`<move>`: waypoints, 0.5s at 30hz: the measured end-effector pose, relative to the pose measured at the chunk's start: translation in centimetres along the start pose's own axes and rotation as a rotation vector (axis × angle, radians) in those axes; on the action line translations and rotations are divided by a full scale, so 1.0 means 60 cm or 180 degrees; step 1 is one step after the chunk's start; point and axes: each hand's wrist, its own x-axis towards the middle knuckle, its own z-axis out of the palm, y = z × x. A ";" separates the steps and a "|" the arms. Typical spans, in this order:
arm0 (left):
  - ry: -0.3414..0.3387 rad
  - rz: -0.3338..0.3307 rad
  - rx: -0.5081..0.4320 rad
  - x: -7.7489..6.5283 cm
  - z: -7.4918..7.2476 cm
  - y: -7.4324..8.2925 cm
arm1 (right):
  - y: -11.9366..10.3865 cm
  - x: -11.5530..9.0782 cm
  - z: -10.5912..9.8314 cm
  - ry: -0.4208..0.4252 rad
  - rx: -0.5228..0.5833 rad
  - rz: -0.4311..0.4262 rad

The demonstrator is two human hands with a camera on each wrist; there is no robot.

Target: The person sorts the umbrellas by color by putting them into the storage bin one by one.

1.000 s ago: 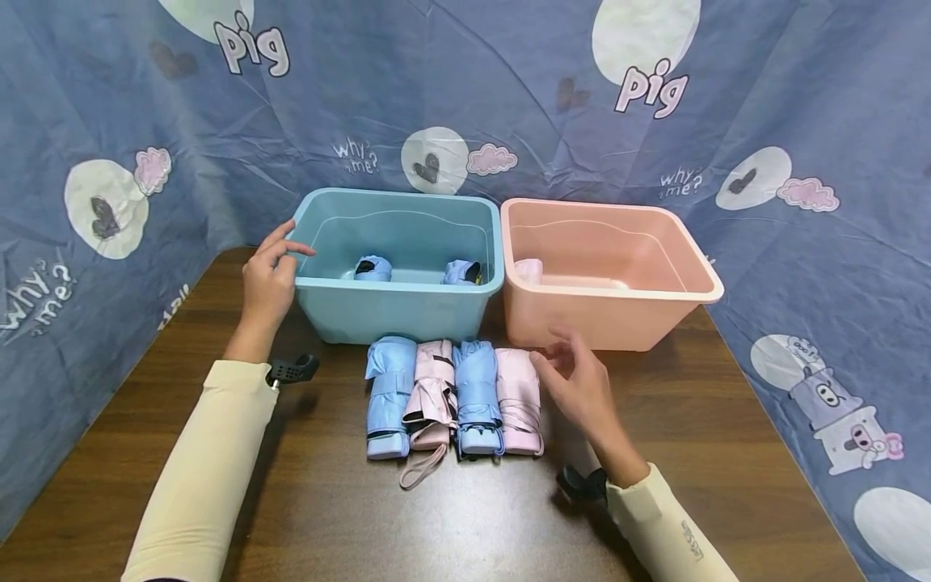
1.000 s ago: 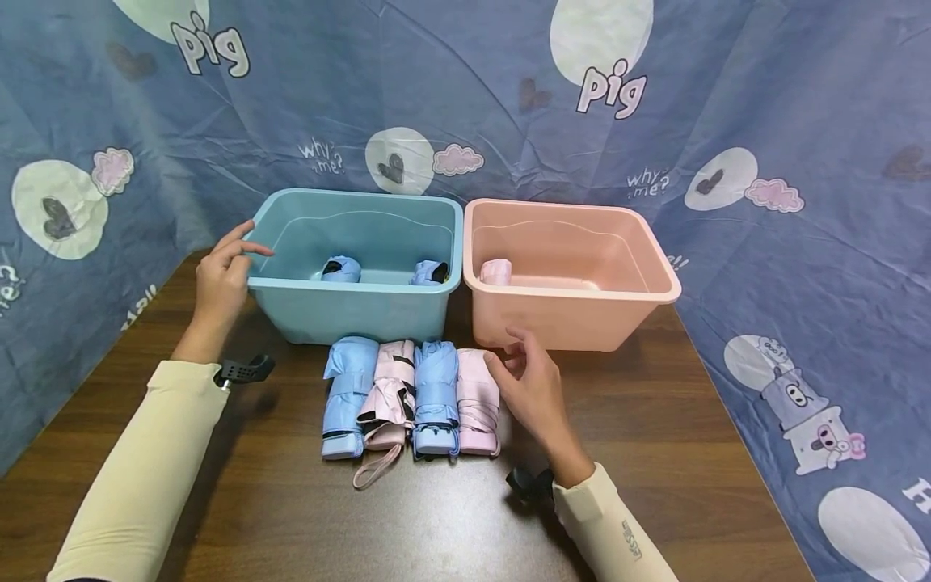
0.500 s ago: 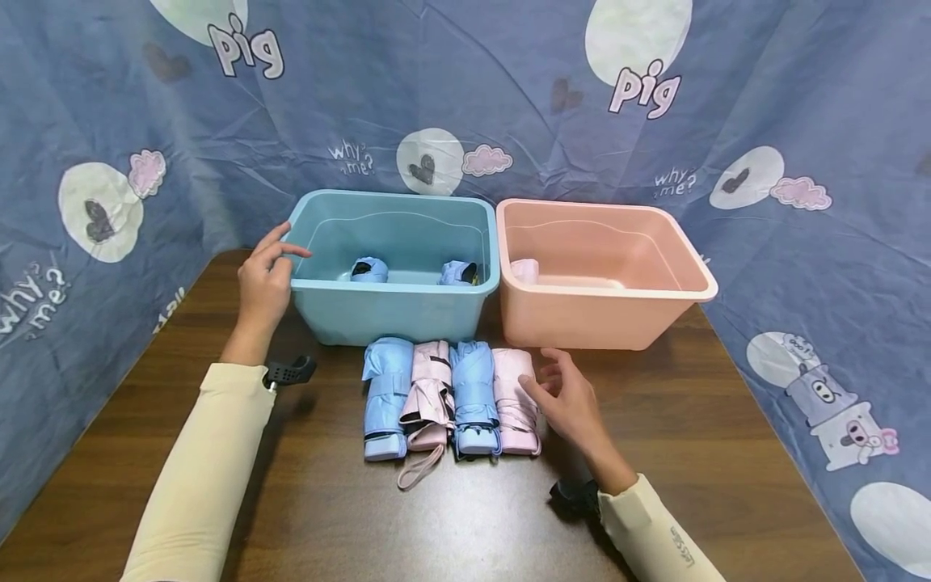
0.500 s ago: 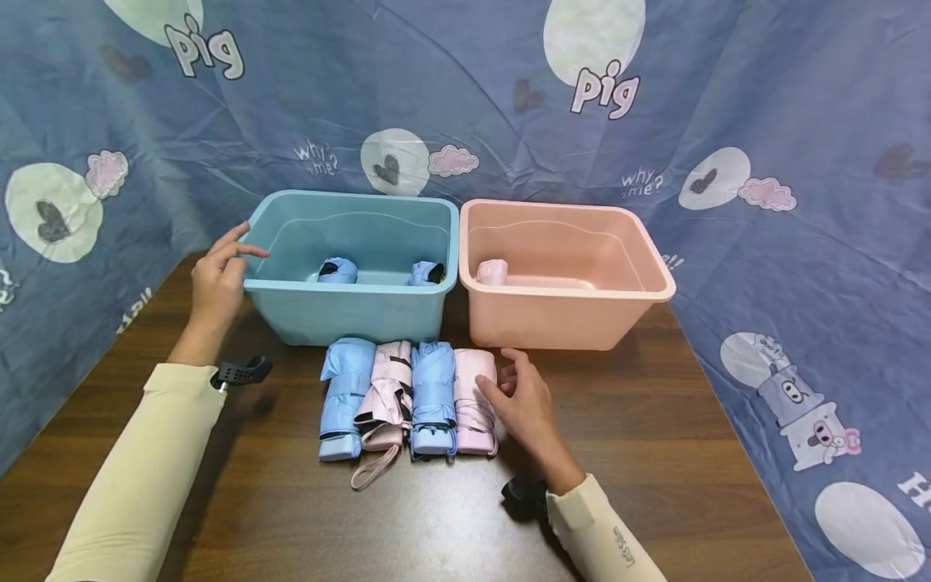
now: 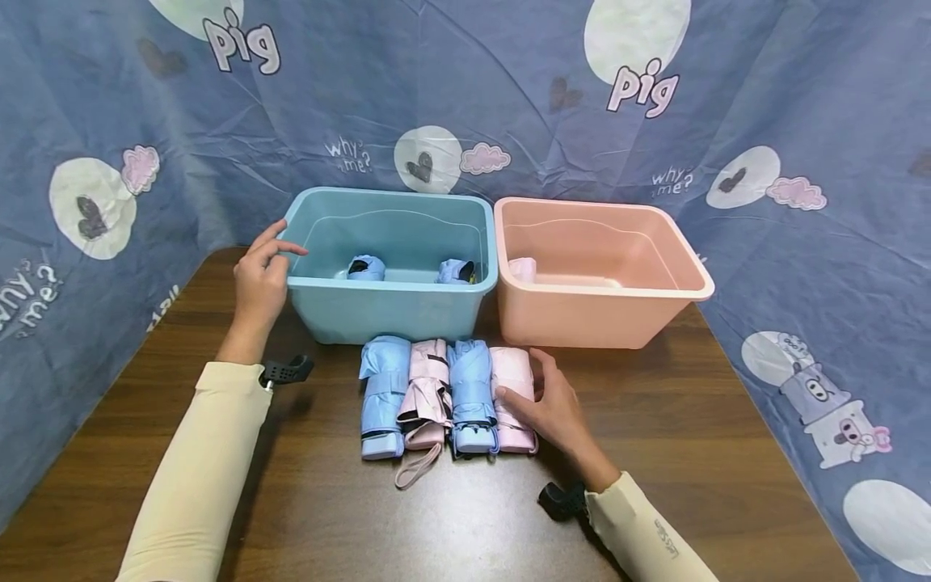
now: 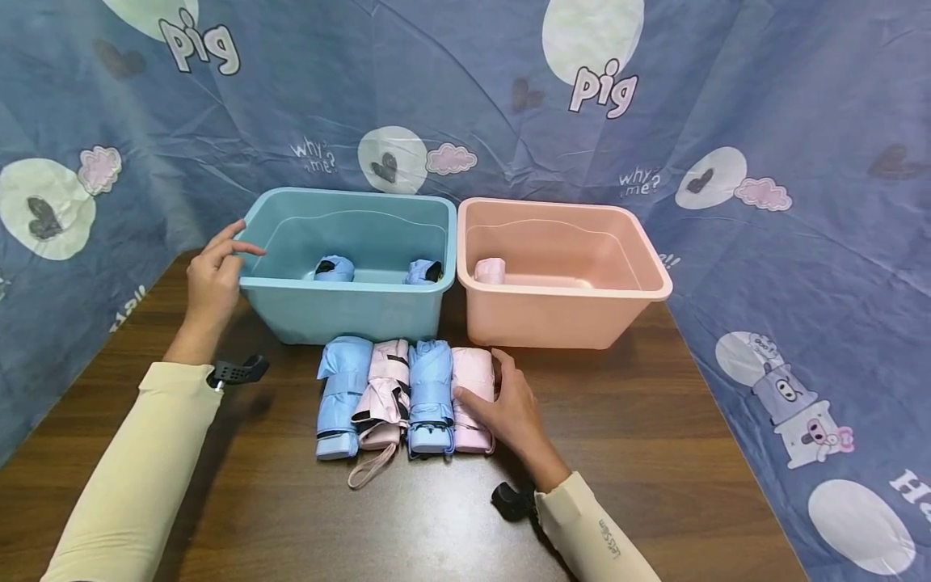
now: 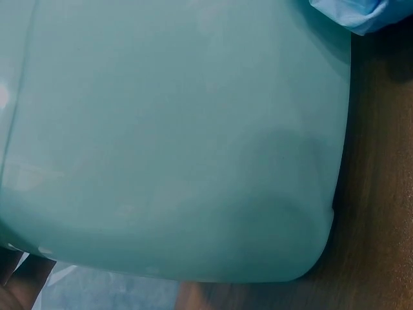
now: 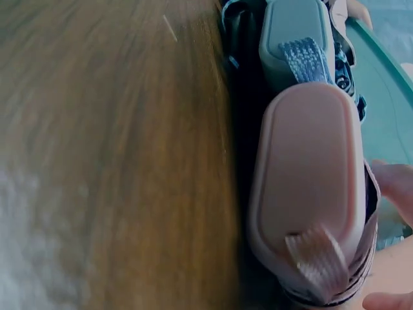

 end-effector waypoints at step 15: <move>-0.0029 -0.0023 -0.0007 -0.001 -0.003 0.004 | -0.001 0.003 -0.002 0.0037 -0.0398 -0.0072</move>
